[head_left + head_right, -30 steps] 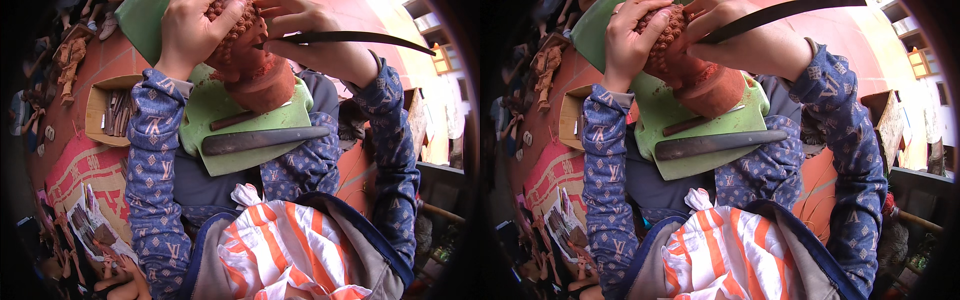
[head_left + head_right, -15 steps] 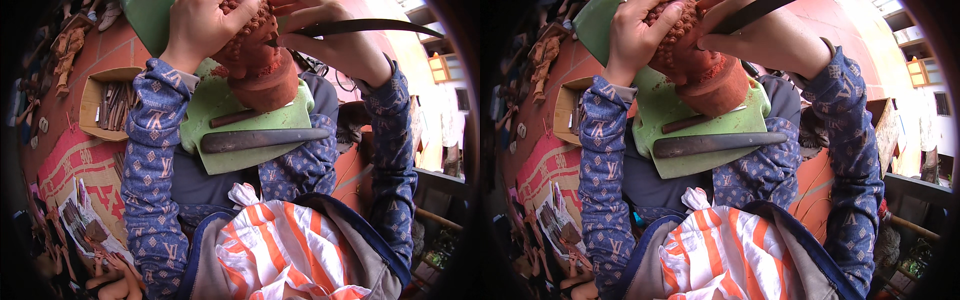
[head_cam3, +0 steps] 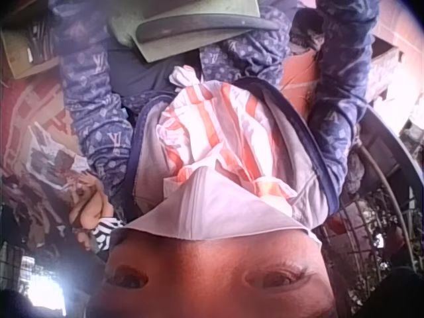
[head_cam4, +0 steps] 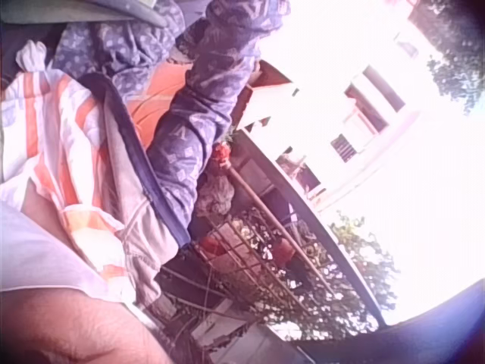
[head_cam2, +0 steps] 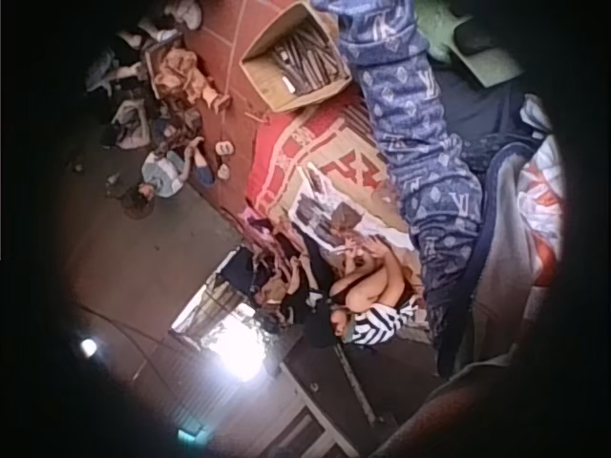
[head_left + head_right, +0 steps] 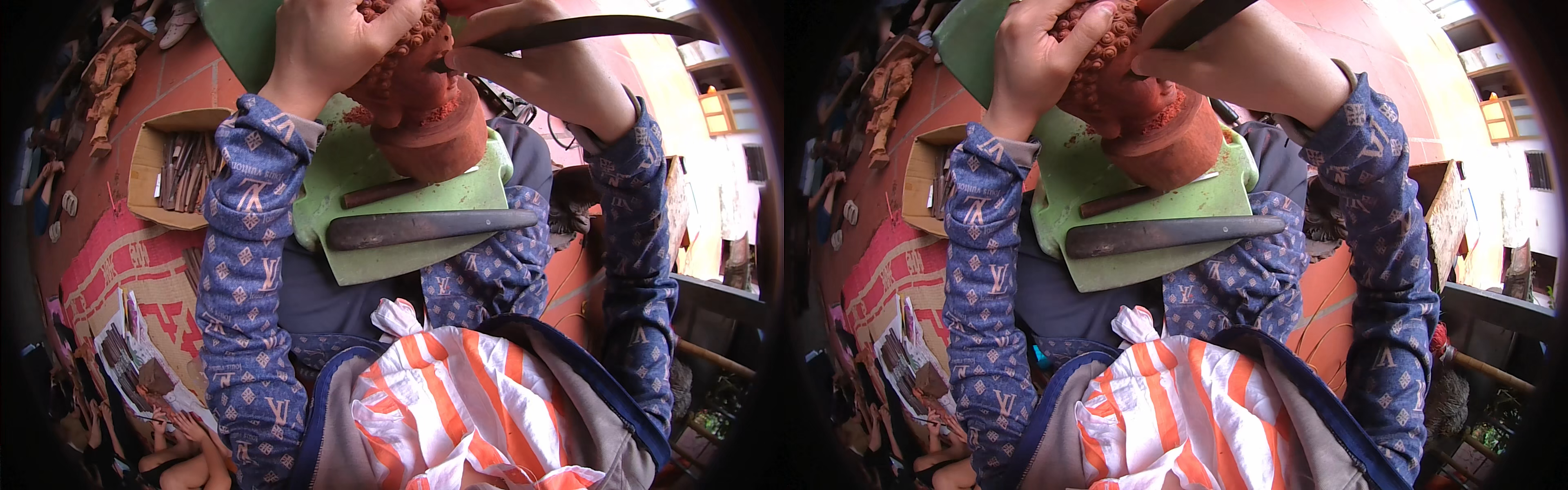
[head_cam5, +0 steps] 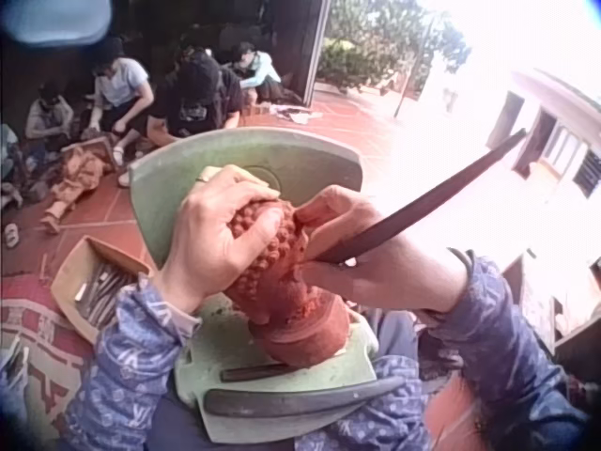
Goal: The person carves a reddish-brown wooden Buddha head using a metal chisel. They hold the head steady with one hand and carefully shape the facial features, including the eyes, nose, and mouth, with the other hand.
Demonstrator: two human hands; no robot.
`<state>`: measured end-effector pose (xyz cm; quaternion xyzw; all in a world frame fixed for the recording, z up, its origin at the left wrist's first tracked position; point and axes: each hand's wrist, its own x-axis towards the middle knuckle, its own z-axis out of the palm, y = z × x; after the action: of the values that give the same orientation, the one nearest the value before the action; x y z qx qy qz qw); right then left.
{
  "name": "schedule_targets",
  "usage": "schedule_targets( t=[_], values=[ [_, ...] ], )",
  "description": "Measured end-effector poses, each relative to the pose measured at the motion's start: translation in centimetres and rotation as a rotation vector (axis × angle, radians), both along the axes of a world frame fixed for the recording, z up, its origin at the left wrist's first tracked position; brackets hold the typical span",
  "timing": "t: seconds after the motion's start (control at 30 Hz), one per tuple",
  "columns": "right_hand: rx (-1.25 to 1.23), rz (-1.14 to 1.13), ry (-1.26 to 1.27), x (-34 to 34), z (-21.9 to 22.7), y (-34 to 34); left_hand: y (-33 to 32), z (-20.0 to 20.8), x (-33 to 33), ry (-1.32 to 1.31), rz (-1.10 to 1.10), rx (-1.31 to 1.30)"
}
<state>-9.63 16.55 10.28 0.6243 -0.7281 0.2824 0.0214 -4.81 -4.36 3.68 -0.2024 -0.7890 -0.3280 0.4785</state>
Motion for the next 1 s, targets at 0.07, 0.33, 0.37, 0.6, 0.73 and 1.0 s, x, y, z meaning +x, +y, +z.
schedule_targets(
  t=[0.07,0.33,0.37,0.6,0.73,1.0],
  values=[
    [-0.097,0.004,-0.156,-0.8,-0.6,0.4,0.1,0.0,-0.1,0.011,0.006,-0.018],
    [-0.043,-0.077,-0.148,-0.3,-0.6,0.2,0.0,0.1,0.1,-0.009,-0.014,0.014],
    [-0.072,-0.059,-0.203,-0.8,-1.0,0.4,0.0,0.1,0.0,0.0,-0.005,-0.012],
    [-0.025,0.004,-0.081,0.0,-0.7,0.2,-0.2,0.1,0.1,-0.001,0.006,-0.023],
    [-0.158,-0.036,-0.354,-1.3,-1.7,0.7,0.0,0.3,0.1,-0.021,-0.008,-0.001],
    [-0.072,-0.002,-0.27,-1.9,-1.3,0.9,-0.2,0.4,0.2,0.0,0.022,-0.061]
  ],
)
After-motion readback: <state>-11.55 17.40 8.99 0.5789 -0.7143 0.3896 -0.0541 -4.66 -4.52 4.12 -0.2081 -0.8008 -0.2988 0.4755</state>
